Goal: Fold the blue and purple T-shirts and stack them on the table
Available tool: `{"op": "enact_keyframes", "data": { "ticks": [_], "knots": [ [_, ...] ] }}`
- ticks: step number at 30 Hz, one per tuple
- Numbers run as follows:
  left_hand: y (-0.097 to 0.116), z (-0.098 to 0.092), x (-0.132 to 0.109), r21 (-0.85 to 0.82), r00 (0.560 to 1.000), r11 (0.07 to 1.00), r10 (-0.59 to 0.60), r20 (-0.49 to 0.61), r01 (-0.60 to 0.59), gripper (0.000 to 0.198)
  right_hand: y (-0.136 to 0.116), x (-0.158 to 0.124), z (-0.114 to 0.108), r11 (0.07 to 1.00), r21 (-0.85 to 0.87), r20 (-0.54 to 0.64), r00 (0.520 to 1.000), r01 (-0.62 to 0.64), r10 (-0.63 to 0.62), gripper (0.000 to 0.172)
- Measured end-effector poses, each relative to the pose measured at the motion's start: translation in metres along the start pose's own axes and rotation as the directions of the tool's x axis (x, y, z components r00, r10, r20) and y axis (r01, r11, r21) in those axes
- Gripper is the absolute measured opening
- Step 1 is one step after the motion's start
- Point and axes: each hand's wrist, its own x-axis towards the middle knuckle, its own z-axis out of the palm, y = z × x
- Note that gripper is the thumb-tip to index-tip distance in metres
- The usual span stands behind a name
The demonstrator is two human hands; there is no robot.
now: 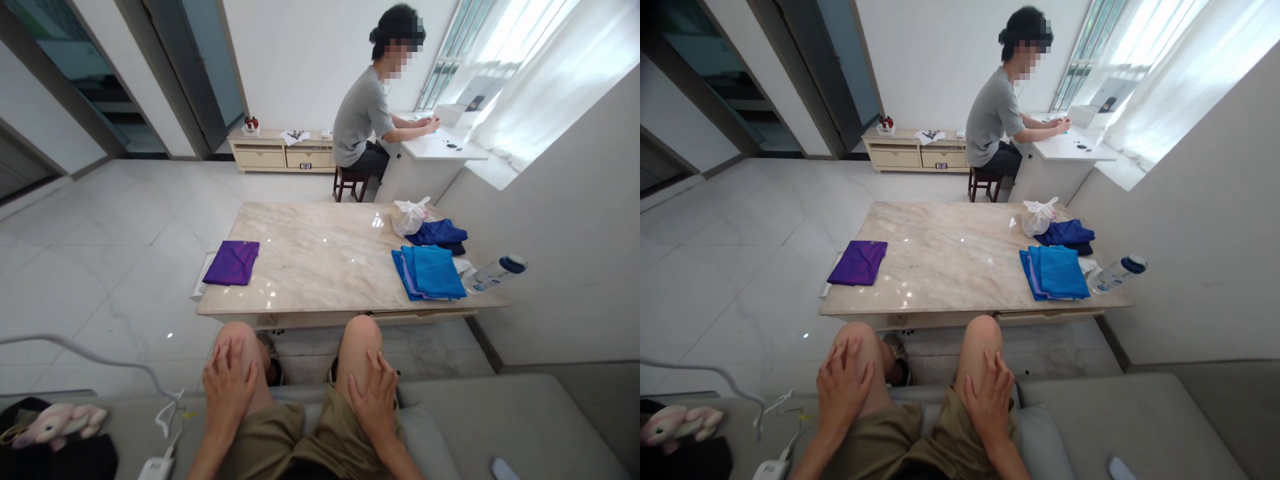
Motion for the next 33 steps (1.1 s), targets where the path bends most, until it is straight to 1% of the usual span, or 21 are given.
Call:
{"op": "enact_keyframes", "data": {
  "ticks": [3, 6, 13, 17, 21, 24, 29, 33],
  "knots": [
    [0.002, 0.003, -0.004, 0.014, 1.0, 1.0, -0.006, -0.024, 0.006, 0.059, 0.001, 0.003, 0.003, 1.0, 0.021, -0.012, 1.0, 0.017, -0.017, 0.067],
    [0.001, 0.004, -0.006, 0.029, 0.999, 0.999, 0.015, -0.038, -0.014, 0.059, 0.002, 0.004, 0.006, 0.999, 0.037, -0.031, 0.999, 0.015, -0.013, 0.068],
    [-0.003, 0.0, 0.001, 0.017, 1.0, 1.0, 0.024, -0.012, -0.024, 0.059, -0.002, 0.002, -0.001, 0.999, 0.045, -0.027, 0.999, -0.03, 0.032, 0.068],
    [-0.005, -0.001, 0.004, 0.002, 1.0, 1.0, 0.025, 0.007, -0.025, 0.06, -0.004, 0.003, -0.005, 0.999, 0.045, -0.035, 0.999, -0.024, 0.025, 0.067],
    [-0.005, -0.001, 0.003, 0.003, 0.999, 0.999, 0.036, 0.0, -0.036, 0.059, -0.004, 0.002, -0.004, 0.999, 0.022, -0.057, 0.998, -0.023, 0.025, 0.067],
    [-0.006, 0.001, 0.002, 0.0, 0.999, 0.999, 0.041, -0.019, -0.041, 0.058, -0.002, 0.0, -0.001, 0.999, 0.022, -0.046, 0.998, -0.03, 0.031, 0.068],
    [-0.006, 0.004, -0.001, -0.013, 0.999, 1.0, 0.023, -0.043, -0.023, 0.058, 0.003, 0.0, 0.001, 1.0, 0.028, -0.031, 1.0, -0.005, 0.006, 0.067],
    [-0.005, 0.004, -0.004, -0.023, 0.999, 1.0, -0.017, -0.029, 0.016, 0.059, 0.005, 0.003, 0.002, 0.999, 0.042, -0.04, 0.999, 0.017, -0.016, 0.067]
  ]
}}
